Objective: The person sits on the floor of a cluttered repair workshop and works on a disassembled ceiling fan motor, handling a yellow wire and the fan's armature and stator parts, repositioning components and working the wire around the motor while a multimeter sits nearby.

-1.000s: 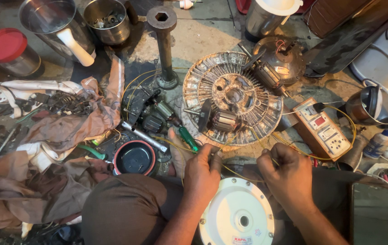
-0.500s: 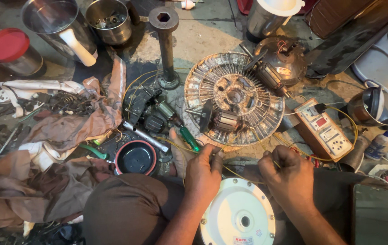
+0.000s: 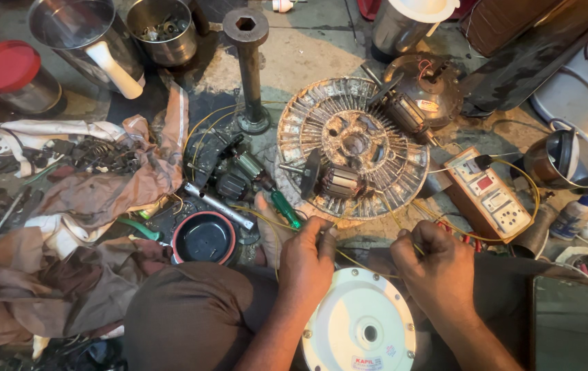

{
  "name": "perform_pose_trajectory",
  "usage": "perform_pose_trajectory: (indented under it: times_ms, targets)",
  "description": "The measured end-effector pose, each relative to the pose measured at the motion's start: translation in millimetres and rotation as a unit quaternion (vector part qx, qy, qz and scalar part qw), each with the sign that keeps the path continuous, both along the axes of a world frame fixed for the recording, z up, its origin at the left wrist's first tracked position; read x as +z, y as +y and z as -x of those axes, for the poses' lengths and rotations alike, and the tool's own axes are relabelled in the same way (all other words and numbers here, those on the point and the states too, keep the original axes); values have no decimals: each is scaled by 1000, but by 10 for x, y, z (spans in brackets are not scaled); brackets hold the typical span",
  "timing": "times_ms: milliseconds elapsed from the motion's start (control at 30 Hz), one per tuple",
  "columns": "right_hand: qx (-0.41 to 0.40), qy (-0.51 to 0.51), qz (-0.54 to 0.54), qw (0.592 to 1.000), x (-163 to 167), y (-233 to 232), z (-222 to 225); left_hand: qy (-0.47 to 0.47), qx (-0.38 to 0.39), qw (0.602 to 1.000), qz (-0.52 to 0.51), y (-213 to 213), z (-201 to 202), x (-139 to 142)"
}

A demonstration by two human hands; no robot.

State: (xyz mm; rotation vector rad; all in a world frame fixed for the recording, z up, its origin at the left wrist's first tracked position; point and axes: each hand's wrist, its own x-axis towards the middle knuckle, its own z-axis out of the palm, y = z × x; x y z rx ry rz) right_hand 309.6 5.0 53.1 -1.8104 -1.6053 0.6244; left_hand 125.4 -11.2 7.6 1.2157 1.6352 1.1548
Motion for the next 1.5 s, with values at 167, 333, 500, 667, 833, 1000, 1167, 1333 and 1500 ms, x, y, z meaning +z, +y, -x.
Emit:
perform_pose_trajectory:
  times_ms: [167, 333, 500, 667, 833, 1000, 1167, 1333, 1500]
  targets:
    - [0, -10, -2, 1000, 4, -5, -1, 7, 4, 1000, 4, -2, -1, -2]
    - [-12, -1, 2, 1000, 45, -16, 32, 11, 6, 1000, 7, 5, -6, -5]
    - [-34, 24, 48, 998, 56, -22, 25, 6, 4, 1000, 7, 3, -5, -14]
    - [-10, 9, -2, 1000, 5, -11, -6, 12, 11, 1000, -2, 2, -11, -20]
    - [-6, 2, -11, 1000, -5, -23, -8, 8, 8, 1000, 8, 3, -12, -23]
    - [0, 30, 11, 999, 8, -24, -28, 7, 8, 1000, 1, 1, -10, -37]
    - [28, 13, -120, 992, -84, -31, -74, 4, 11, 999, -51, 3, -12, -60]
    - [-6, 104, -97, 990, -177, 39, -147, 6, -2, 1000, -2, 13, -3, -62]
    - [23, 104, -80, 991, -206, 106, -158, 2, -3, 1000, 18, 12, -5, -51]
